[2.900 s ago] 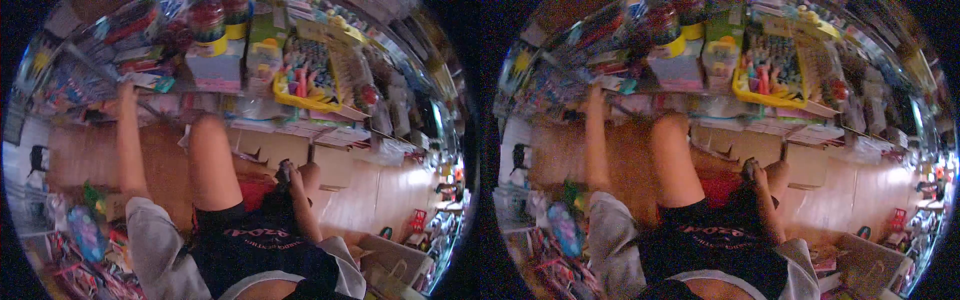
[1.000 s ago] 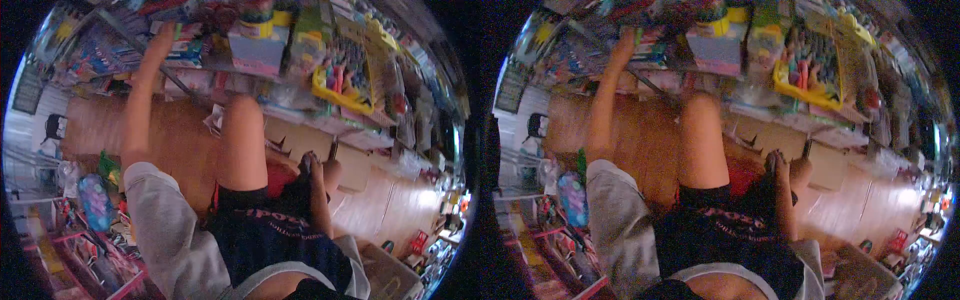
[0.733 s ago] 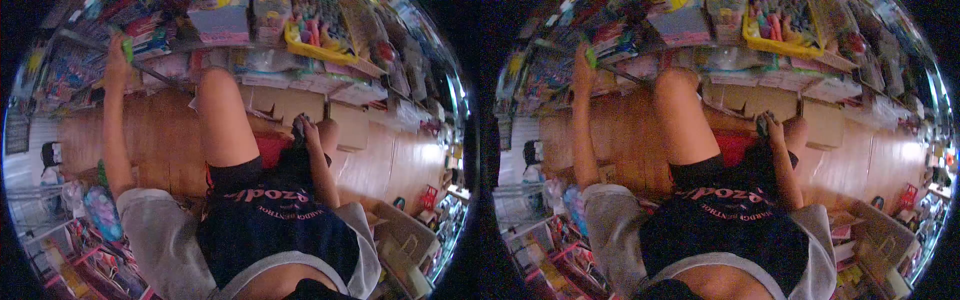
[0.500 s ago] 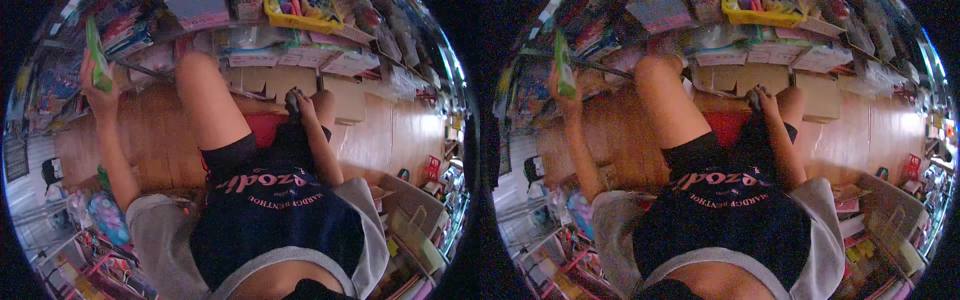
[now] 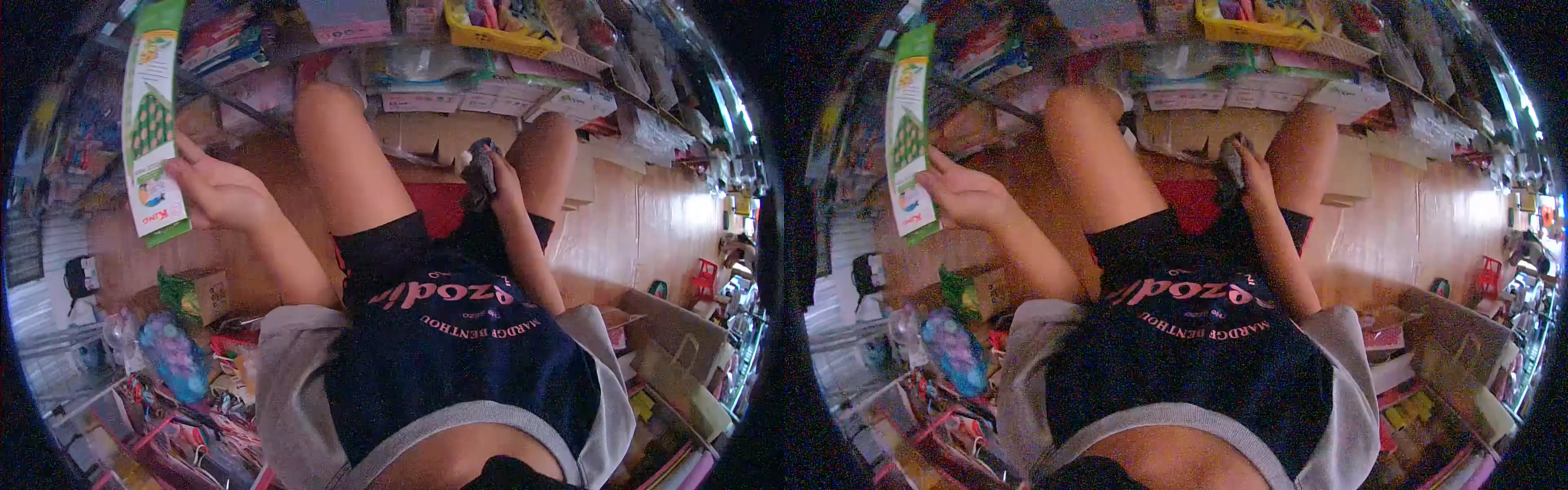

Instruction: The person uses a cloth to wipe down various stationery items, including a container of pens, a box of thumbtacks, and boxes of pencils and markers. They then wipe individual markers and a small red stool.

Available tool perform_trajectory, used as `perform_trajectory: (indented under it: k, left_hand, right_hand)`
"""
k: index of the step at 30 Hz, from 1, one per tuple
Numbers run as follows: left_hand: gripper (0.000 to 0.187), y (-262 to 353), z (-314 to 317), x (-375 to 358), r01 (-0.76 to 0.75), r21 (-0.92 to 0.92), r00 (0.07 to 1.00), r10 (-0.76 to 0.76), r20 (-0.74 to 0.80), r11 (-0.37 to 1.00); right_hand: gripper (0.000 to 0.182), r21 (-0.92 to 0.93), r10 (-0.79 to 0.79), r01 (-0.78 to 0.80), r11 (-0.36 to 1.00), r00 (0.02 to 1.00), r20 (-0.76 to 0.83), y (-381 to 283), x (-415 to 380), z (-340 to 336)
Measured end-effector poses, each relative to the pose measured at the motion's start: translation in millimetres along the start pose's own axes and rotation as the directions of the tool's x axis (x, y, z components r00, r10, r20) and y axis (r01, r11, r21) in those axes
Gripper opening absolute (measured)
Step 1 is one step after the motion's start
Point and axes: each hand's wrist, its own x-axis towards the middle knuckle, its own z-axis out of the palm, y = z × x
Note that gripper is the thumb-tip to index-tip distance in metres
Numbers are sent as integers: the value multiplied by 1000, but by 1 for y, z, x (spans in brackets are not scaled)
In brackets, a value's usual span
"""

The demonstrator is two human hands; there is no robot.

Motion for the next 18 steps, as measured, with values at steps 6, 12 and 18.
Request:
perform_trajectory:
  k: [6, 12, 18]
  left_hand:
    - [38, 8, -28, -12, 333, -253, 933, -356, -49, 908]
    - [44, 10, -30, -45, 555, -517, 748, -663, -32, 652]
    - [52, 4, 13, -108, 752, -585, 433, -897, 88, 305]
  right_hand:
    - [26, 33, -19, 15, 999, 990, 139, -18, -22, 10]
    - [31, 147, 51, -88, 985, 970, 239, -40, -34, 29]
    - [38, 270, -346, 264, 926, 880, 325, -69, -48, 63]
